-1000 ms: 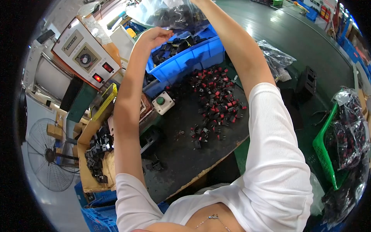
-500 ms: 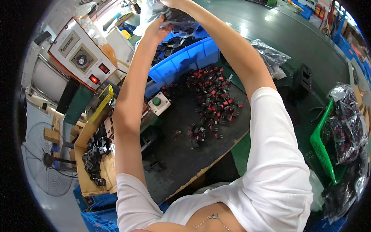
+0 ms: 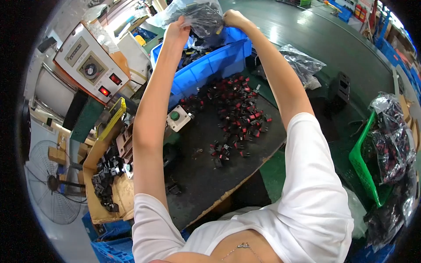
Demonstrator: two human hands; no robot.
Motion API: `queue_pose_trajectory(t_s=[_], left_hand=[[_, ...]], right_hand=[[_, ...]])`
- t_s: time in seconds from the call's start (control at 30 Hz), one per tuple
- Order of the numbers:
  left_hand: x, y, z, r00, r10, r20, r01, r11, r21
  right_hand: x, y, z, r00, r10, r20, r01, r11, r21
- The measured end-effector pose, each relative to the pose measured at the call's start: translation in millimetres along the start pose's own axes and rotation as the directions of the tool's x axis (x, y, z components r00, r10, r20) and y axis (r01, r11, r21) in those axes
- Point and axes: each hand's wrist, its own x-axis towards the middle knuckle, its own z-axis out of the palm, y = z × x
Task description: Manually sort and pack black electronic components into plastic bags and place them into a blue storage bin.
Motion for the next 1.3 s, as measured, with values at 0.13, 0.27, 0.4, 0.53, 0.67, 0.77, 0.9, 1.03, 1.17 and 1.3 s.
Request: queue_pose_trajectory(t_s=[0.13,0.27,0.4,0.53,0.67,0.77,0.9,1.03,1.17,1.3], left_hand=[[16.3,-7.5,-2.5,0.992,-0.081,0.096,0.093,0.988,-0.123],[26.0,-3.5,-13.7,0.977,0.073,0.2,-0.078,0.997,0.017],[24.0,-5.2,-33.2,1.0,0.015,0.005,-0.014,0.998,-0.065],[53.3,5.4,-50.4,0.998,0.039,-0.054,-0.051,0.969,-0.243],[49.1,-3.0,-58.5,0.993,0.071,0.092,-0.06,0.991,-0.116],[31.5,-6.7,-55.5,0.967,0.088,0.238,-0.093,0.996,0.009],[10.6,33.1,-83.4,0.997,0.012,-0.073,-0.023,0.986,-0.164],[-8.4,-2.5,-19.0,0.988,-0.155,0.021,0.156,0.96,-0.234],[-32.0,4.3,-28.2,0.956,-0.294,0.004,0.292,0.95,-0.11],[-33.4,-9.6,-0.8,0.877,-0.471,0.093,0.472,0.881,0.014]], right_hand=[[-8.8,12.8,-18.5,0.877,0.186,0.443,-0.363,0.861,0.357],[-4.8,2.9,-16.3,0.797,0.246,0.551,-0.548,0.679,0.489],[-32.4,-34.7,6.8,0.831,0.296,0.472,-0.529,0.154,0.834],[-23.3,-72.7,7.8,0.855,0.265,0.447,-0.456,-0.028,0.889],[-15.2,-65.5,24.0,0.886,0.267,0.379,-0.334,-0.198,0.922],[4.5,-51.4,22.9,0.863,0.399,0.311,-0.218,-0.26,0.941],[15.8,-101.7,39.6,0.702,0.674,0.229,-0.165,-0.158,0.973],[78.7,13.6,9.8,0.554,0.267,-0.789,-0.12,0.963,0.242],[112.3,-2.1,-7.6,0.758,0.243,-0.606,0.01,0.924,0.382],[141.6,22.0,-45.1,0.523,-0.156,-0.838,-0.028,0.979,-0.2]])
